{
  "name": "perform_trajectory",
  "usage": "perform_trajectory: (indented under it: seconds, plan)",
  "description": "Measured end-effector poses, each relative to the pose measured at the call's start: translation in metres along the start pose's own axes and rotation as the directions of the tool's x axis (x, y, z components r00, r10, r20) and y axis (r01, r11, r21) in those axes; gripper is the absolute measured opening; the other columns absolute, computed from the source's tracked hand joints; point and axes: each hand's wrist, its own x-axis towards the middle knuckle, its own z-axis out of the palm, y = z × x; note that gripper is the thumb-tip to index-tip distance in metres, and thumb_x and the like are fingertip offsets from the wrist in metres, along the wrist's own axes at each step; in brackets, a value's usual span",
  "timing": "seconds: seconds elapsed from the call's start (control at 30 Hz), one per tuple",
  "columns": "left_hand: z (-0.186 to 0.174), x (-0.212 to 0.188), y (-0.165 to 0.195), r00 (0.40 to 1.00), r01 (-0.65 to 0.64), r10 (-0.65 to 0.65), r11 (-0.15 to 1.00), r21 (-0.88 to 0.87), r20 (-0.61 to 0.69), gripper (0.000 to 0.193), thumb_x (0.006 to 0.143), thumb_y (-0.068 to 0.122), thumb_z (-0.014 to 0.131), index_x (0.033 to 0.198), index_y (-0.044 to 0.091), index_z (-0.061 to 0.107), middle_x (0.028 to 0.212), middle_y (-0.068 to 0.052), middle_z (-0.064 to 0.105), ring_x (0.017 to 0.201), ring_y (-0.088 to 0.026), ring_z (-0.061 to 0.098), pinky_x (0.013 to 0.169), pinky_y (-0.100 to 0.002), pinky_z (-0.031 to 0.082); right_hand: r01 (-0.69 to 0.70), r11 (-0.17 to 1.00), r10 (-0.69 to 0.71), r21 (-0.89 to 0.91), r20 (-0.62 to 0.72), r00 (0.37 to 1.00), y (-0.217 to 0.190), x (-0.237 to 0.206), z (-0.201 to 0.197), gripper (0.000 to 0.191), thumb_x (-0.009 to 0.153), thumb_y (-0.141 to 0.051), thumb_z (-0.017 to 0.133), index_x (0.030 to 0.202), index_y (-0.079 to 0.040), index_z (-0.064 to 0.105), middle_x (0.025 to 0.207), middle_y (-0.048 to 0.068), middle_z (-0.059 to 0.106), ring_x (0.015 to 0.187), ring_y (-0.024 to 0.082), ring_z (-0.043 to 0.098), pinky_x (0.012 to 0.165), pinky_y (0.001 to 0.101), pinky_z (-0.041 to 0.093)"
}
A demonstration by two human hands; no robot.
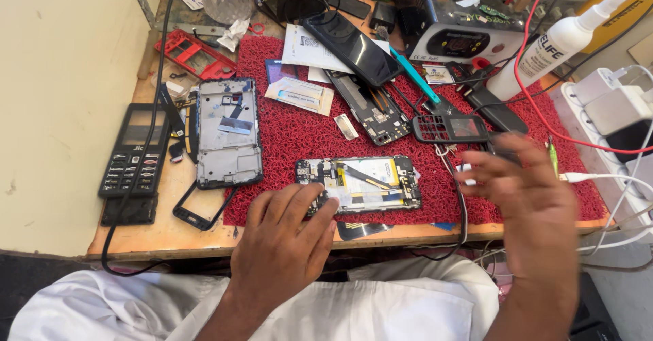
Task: The person repairs a mobile phone by handling the motherboard and display assembly. They connect ribbon cables, align the display to the motherboard, and test the device by powering it on. The phone is then disassembled again to inspect the internal components.
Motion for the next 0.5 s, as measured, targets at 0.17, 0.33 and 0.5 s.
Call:
perform_trajectory:
  seconds: [0.17,0.33,0.5]
  plan:
    - [0.000,0.003,-0.001,1.000,0.004,-0.004,1.000,-0.001,-0.018,0.027,0.094,0.024,0.069,0.115,0.008,0.071,0.124,-0.010,0.063,0.119,-0.028,0.058,0.101,-0.048,0.044,0.134,0.592,-0.054,-0.794,0.127,0.990,0.032,0.029,0.021,0.037,0.088,-0.014,0.077,0.123,-0.004,0.072,0.116,0.012,0.075,0.101,0.020,0.071,0.091,0.0315,0.055]
    - [-0.003,0.006,-0.001,0.999,0.036,-0.036,0.999,-0.040,0.002,0.033,0.092,0.025,0.069,0.119,0.006,0.068,0.126,-0.011,0.062,0.121,-0.030,0.057,0.103,-0.048,0.044,0.484,0.196,-0.110,-0.853,0.471,0.875,0.052,0.081,0.054,0.052,0.078,-0.029,0.087,0.119,-0.001,0.070,0.125,0.018,0.069,0.120,0.037,0.061,0.102,0.0449,0.046]
    - [-0.007,0.010,-0.002,0.995,0.099,-0.096,0.989,-0.109,0.035,0.039,0.091,0.025,0.069,0.123,0.004,0.064,0.131,-0.013,0.059,0.128,-0.033,0.053,0.110,-0.050,0.040,0.406,0.138,0.027,-0.903,0.413,0.910,0.059,0.097,0.067,0.051,0.074,-0.035,0.088,0.114,-0.006,0.074,0.127,0.013,0.069,0.121,0.035,0.059,0.101,0.0472,0.044]
